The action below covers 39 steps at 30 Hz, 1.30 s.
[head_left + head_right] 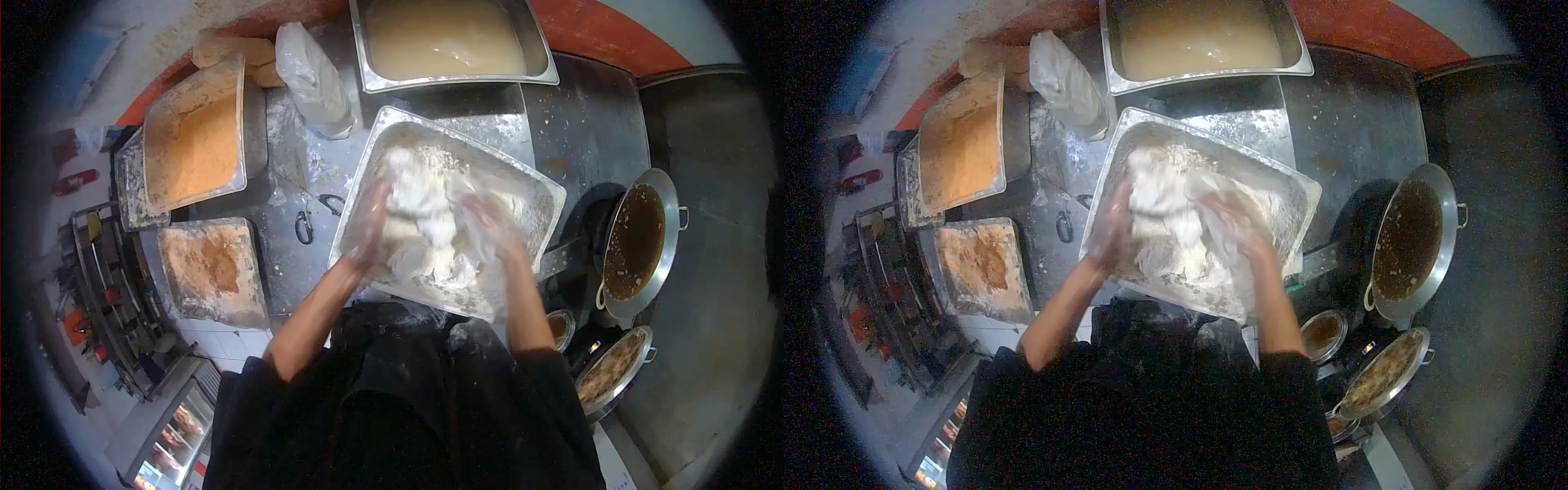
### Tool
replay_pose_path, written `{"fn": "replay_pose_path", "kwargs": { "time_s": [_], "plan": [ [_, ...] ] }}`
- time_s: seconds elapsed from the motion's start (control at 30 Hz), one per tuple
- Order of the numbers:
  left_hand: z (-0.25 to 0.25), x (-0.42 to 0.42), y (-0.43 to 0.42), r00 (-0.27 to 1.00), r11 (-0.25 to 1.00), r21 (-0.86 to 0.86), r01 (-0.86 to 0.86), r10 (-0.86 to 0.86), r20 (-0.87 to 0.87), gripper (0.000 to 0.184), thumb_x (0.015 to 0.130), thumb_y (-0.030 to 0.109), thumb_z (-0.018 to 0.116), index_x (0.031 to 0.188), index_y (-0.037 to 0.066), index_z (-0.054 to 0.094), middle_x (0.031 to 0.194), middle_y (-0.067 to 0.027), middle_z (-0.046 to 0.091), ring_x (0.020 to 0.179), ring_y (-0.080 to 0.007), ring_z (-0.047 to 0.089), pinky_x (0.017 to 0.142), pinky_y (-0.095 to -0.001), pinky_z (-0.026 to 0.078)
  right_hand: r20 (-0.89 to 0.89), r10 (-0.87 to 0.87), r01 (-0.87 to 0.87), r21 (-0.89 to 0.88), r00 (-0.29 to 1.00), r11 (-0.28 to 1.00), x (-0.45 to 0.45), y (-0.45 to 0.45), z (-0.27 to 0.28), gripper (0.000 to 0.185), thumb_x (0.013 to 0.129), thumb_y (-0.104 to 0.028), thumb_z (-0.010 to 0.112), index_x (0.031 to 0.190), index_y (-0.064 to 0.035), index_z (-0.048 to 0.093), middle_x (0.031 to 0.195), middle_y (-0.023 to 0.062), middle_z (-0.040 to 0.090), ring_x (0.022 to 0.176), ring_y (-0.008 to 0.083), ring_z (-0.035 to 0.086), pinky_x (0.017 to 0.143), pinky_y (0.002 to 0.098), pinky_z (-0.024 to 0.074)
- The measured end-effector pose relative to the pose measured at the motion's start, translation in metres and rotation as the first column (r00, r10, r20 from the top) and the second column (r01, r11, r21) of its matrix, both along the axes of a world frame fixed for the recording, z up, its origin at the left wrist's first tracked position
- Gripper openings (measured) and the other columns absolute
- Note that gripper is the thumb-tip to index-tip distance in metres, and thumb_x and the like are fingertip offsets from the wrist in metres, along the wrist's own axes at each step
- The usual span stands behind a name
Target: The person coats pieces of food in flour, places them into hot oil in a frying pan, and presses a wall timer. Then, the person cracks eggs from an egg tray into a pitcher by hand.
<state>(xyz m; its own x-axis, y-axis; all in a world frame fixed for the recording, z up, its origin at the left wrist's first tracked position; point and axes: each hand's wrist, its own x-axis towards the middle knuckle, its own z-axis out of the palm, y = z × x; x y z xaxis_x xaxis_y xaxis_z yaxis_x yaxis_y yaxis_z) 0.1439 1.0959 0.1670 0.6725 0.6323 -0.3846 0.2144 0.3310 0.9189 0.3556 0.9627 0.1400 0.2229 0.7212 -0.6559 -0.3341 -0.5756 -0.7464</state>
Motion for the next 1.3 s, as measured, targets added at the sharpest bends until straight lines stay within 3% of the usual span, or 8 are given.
{"fn": "replay_pose_path", "kwargs": {
  "time_s": [0.4, 0.6, 0.7, 0.77, 0.83, 1.07, 1.17, 1.3],
  "plan": [
    [-0.025, 0.026, 0.007, 0.997, 0.983, 0.170, 0.074, -0.076, 0.008, 0.052, 0.097, 0.025, 0.055, 0.142, 0.001, 0.043, 0.125, -0.0174, 0.060, 0.128, -0.0258, 0.049, 0.106, -0.0355, 0.041, -0.134, -0.199, 0.140, -0.357, 0.971, 0.923, -0.043, -0.016, -0.018, 0.062, 0.099, -0.052, 0.049, 0.144, -0.0093, 0.048, 0.147, 0.0130, 0.046, 0.133, 0.0235, 0.043, 0.113, 0.0363, 0.0313],
    [-0.003, -0.001, 0.009, 0.987, 0.994, 0.049, 0.094, -0.087, -0.133, 0.051, 0.094, 0.025, 0.062, 0.135, -0.001, 0.049, 0.123, -0.0171, 0.060, 0.118, -0.0236, 0.056, 0.105, -0.0368, 0.041, 0.565, 0.529, -0.412, -0.333, 0.633, 0.848, -0.014, -0.019, 0.081, 0.064, 0.096, -0.055, 0.052, 0.137, -0.0057, 0.055, 0.144, 0.0154, 0.048, 0.131, 0.0241, 0.044, 0.110, 0.0368, 0.0355],
    [-0.008, 0.005, -0.001, 0.971, 0.983, 0.180, 0.035, 0.010, -0.240, 0.058, 0.097, 0.032, 0.058, 0.142, 0.000, 0.042, 0.135, -0.0209, 0.050, 0.119, -0.0257, 0.057, 0.110, -0.0381, 0.039, 0.339, 0.034, 0.123, -0.430, 0.940, 0.894, -0.012, 0.015, 0.086, 0.070, 0.096, -0.060, 0.047, 0.141, -0.0067, 0.050, 0.149, 0.0167, 0.044, 0.135, 0.0270, 0.044, 0.113, 0.0367, 0.0320],
    [-0.035, 0.009, -0.004, 0.955, 0.948, -0.283, -0.146, 0.209, 0.210, 0.047, 0.100, 0.026, 0.052, 0.140, 0.002, 0.046, 0.143, -0.0190, 0.048, 0.132, -0.0269, 0.045, 0.112, -0.0369, 0.033, 0.398, 0.107, 0.035, -0.334, 0.911, 0.942, -0.015, 0.031, 0.046, 0.070, 0.097, -0.057, 0.047, 0.146, -0.0073, 0.044, 0.151, 0.0185, 0.040, 0.136, 0.0299, 0.044, 0.114, 0.0404, 0.0308],
    [-0.013, 0.026, 0.013, 0.969, 0.998, 0.040, -0.044, 0.032, 0.247, 0.047, 0.102, 0.026, 0.048, 0.141, 0.001, 0.045, 0.145, -0.0195, 0.046, 0.133, -0.0274, 0.046, 0.113, -0.0372, 0.032, 0.214, -0.084, 0.143, -0.275, 0.973, 0.951, -0.038, 0.059, 0.015, 0.067, 0.099, -0.052, 0.047, 0.149, -0.0076, 0.040, 0.151, 0.0200, 0.040, 0.135, 0.0293, 0.045, 0.113, 0.0433, 0.0337],
    [0.031, 0.009, 0.005, 0.997, 0.998, -0.058, 0.013, -0.018, -0.079, 0.046, 0.101, 0.032, 0.048, 0.132, -0.002, 0.055, 0.135, -0.0181, 0.056, 0.126, -0.0259, 0.053, 0.110, -0.0362, 0.038, -0.012, 0.020, -0.020, 0.035, 1.000, 0.999, 0.009, -0.011, -0.010, 0.079, 0.094, -0.063, 0.049, 0.150, -0.0078, 0.038, 0.151, 0.0208, 0.040, 0.136, 0.0341, 0.043, 0.114, 0.0437, 0.0310],
    [-0.015, -0.013, 0.007, 0.991, 0.972, 0.204, 0.115, -0.126, 0.045, 0.047, 0.099, 0.035, 0.054, 0.130, 0.001, 0.058, 0.124, -0.0172, 0.061, 0.124, -0.0236, 0.053, 0.108, -0.0337, 0.040, 0.175, 0.361, -0.223, -0.526, 0.916, 0.821, 0.002, 0.023, 0.088, 0.092, 0.088, -0.067, 0.055, 0.151, -0.0048, 0.033, 0.151, 0.0217, 0.039, 0.136, 0.0376, 0.042, 0.112, 0.0459, 0.0324],
    [-0.013, -0.001, 0.001, 0.903, 0.898, 0.212, 0.386, -0.320, -0.287, 0.047, 0.097, 0.024, 0.055, 0.141, 0.008, 0.047, 0.142, -0.0108, 0.051, 0.135, -0.0278, 0.043, 0.118, -0.0400, 0.029, 0.041, -0.123, 0.129, -0.425, 0.991, 0.896, -0.042, 0.006, 0.009, 0.082, 0.089, -0.055, 0.062, 0.146, -0.0001, 0.040, 0.146, 0.0181, 0.047, 0.130, 0.0322, 0.048, 0.111, 0.0431, 0.0342]
  ]
}}
